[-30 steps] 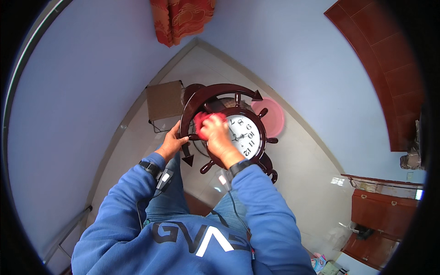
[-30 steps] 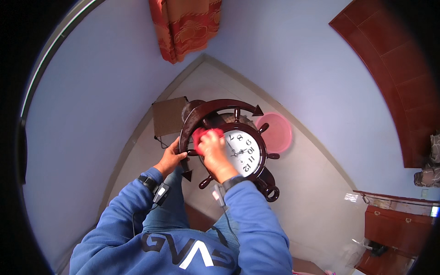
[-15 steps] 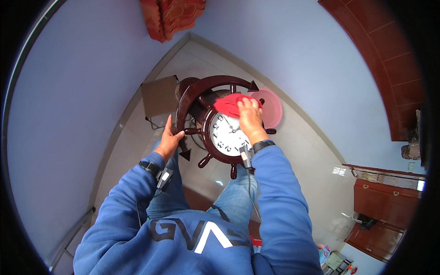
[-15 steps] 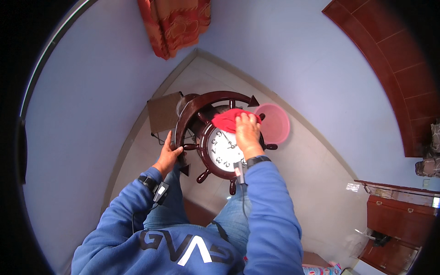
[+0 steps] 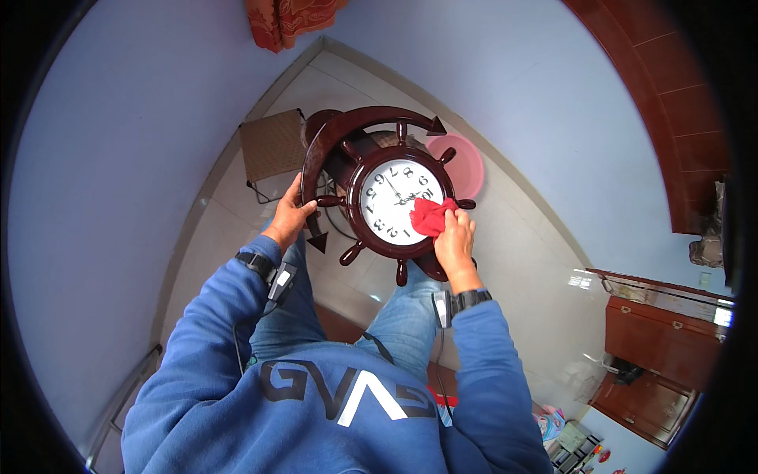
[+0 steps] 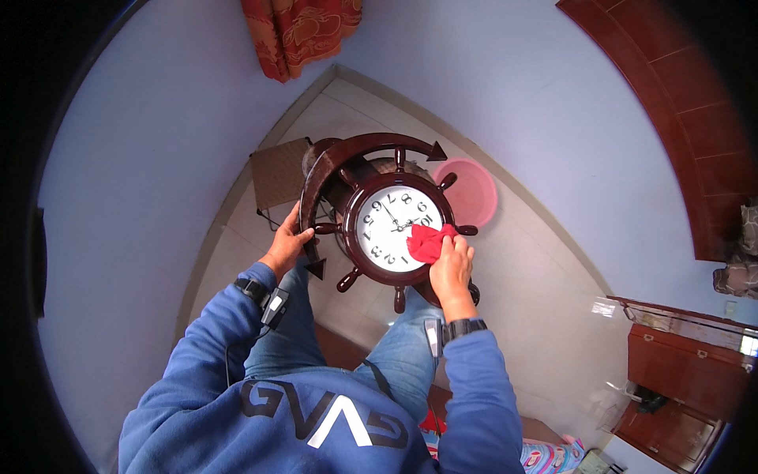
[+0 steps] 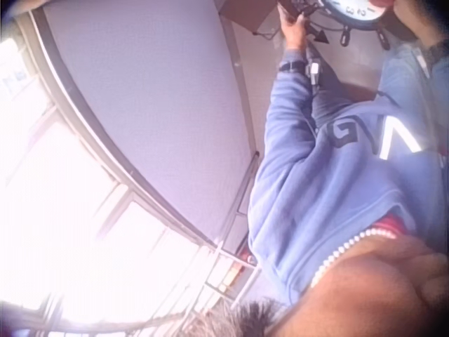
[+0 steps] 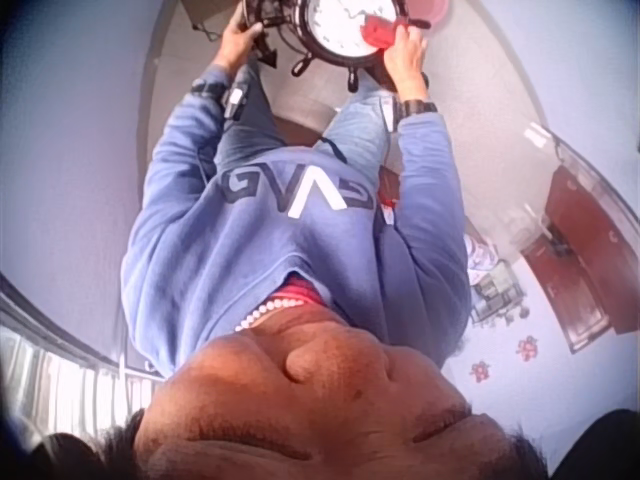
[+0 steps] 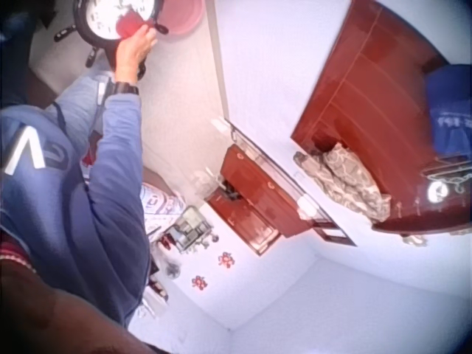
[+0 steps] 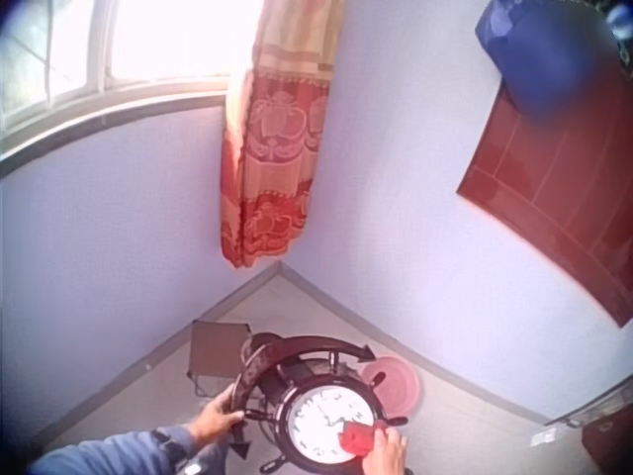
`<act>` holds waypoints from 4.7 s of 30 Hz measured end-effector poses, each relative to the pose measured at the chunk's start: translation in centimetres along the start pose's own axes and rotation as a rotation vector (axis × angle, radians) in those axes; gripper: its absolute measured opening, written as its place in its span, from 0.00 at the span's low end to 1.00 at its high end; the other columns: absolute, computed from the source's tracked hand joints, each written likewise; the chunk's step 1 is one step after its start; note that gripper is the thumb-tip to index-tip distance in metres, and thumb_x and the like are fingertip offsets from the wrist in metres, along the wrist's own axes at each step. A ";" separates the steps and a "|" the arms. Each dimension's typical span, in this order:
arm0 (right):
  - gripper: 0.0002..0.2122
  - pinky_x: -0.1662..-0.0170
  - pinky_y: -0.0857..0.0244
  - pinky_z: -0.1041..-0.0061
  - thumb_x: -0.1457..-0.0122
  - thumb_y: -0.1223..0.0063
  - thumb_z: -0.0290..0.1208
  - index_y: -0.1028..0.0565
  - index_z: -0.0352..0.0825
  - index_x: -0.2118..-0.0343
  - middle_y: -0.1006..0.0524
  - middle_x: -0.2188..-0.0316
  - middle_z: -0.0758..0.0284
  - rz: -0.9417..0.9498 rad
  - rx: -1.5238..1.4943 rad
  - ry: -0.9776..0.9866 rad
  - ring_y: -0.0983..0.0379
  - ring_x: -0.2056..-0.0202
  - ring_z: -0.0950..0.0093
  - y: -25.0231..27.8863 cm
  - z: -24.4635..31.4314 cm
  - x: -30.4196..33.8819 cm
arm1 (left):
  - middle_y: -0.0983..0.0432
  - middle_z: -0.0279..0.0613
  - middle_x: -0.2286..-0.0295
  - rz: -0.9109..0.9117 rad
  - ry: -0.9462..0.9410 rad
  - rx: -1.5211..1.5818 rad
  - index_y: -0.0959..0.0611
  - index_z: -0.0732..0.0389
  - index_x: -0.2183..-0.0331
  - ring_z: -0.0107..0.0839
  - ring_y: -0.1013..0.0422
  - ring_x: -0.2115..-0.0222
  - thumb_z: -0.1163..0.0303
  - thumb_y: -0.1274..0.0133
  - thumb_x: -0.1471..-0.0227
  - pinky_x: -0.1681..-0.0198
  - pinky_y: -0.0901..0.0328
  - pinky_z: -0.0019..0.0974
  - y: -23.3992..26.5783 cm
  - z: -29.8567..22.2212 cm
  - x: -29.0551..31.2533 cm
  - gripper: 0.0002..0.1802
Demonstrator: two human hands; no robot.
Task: The person wipes a ship's wheel–style wall clock with a red cloth, then rinses and wrings the cloth in a pink basin, and continues wiping the clock face and frame. The clock is handled and turned over during cleaning.
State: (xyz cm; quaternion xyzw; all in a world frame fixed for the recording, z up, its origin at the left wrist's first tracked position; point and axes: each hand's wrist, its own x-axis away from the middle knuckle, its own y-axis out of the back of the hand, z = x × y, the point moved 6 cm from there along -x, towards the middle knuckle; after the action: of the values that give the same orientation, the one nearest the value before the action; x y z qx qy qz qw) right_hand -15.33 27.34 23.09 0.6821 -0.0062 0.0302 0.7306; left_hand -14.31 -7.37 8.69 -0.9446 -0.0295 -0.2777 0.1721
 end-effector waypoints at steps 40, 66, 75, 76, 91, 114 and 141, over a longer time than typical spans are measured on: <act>0.10 0.54 0.33 0.54 0.39 0.55 0.25 0.23 0.29 0.59 0.30 0.58 0.56 0.106 0.142 0.106 0.32 0.56 0.51 0.6 0.5 -1.7 | 0.27 0.37 0.51 -0.015 -0.068 0.023 0.47 0.49 0.32 0.26 0.29 0.59 0.86 0.52 0.44 0.56 0.30 0.32 -0.3 0.1 0.7 0.44; 0.06 0.54 0.33 0.60 0.45 0.50 0.28 0.22 0.37 0.67 0.26 0.60 0.65 -0.083 -0.159 0.426 0.32 0.53 0.61 -3.7 16.8 -9.2 | 0.25 0.34 0.59 -0.027 -0.085 0.003 0.45 0.46 0.32 0.26 0.27 0.66 0.82 0.51 0.42 0.61 0.29 0.33 -0.3 -0.1 0.8 0.42; 0.05 0.57 0.35 0.63 0.50 0.49 0.27 0.24 0.36 0.71 0.27 0.63 0.68 -0.013 -0.204 0.768 0.32 0.56 0.65 -2.8 17.7 3.3 | 0.25 0.33 0.57 -0.053 0.026 0.083 0.42 0.47 0.33 0.25 0.28 0.64 0.83 0.49 0.44 0.64 0.29 0.30 -0.3 -0.3 1.1 0.42; 0.05 0.57 0.35 0.63 0.50 0.49 0.27 0.24 0.36 0.71 0.27 0.64 0.68 0.015 -0.189 0.770 0.32 0.56 0.65 -2.4 16.9 4.3 | 0.24 0.33 0.57 -0.042 0.017 0.067 0.42 0.46 0.33 0.25 0.27 0.65 0.83 0.49 0.44 0.66 0.30 0.29 -0.3 -0.3 1.1 0.42; 0.04 0.58 0.36 0.64 0.51 0.49 0.28 0.23 0.38 0.73 0.26 0.65 0.71 -0.076 -0.266 0.750 0.32 0.55 0.67 -3.3 18.0 1.4 | 0.23 0.34 0.61 -0.036 0.012 0.049 0.42 0.44 0.33 0.28 0.24 0.71 0.79 0.47 0.43 0.77 0.37 0.29 0.1 0.3 0.6 0.42; 0.22 0.46 0.38 0.53 0.59 0.31 0.27 0.26 0.37 0.58 0.32 0.47 0.58 0.030 -0.101 0.287 0.39 0.44 0.54 -0.4 5.2 6.6 | 0.23 0.32 0.58 0.006 0.027 0.051 0.40 0.39 0.34 0.29 0.25 0.66 0.81 0.49 0.42 0.70 0.30 0.36 0.1 -0.2 0.7 0.41; 0.04 0.55 0.35 0.56 0.49 0.48 0.24 0.25 0.37 0.70 0.27 0.60 0.64 -0.076 -0.011 0.407 0.33 0.55 0.59 1.6 1.5 2.4 | 0.23 0.33 0.60 -0.024 0.025 -0.008 0.41 0.40 0.33 0.26 0.27 0.65 0.81 0.49 0.42 0.66 0.30 0.33 0.2 -0.7 0.2 0.41</act>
State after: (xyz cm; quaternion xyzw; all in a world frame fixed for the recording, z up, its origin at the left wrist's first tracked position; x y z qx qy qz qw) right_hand -13.00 26.00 24.90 0.6578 0.1670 0.1399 0.7210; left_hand -14.44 -7.82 9.29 -0.9414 -0.0378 -0.2916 0.1655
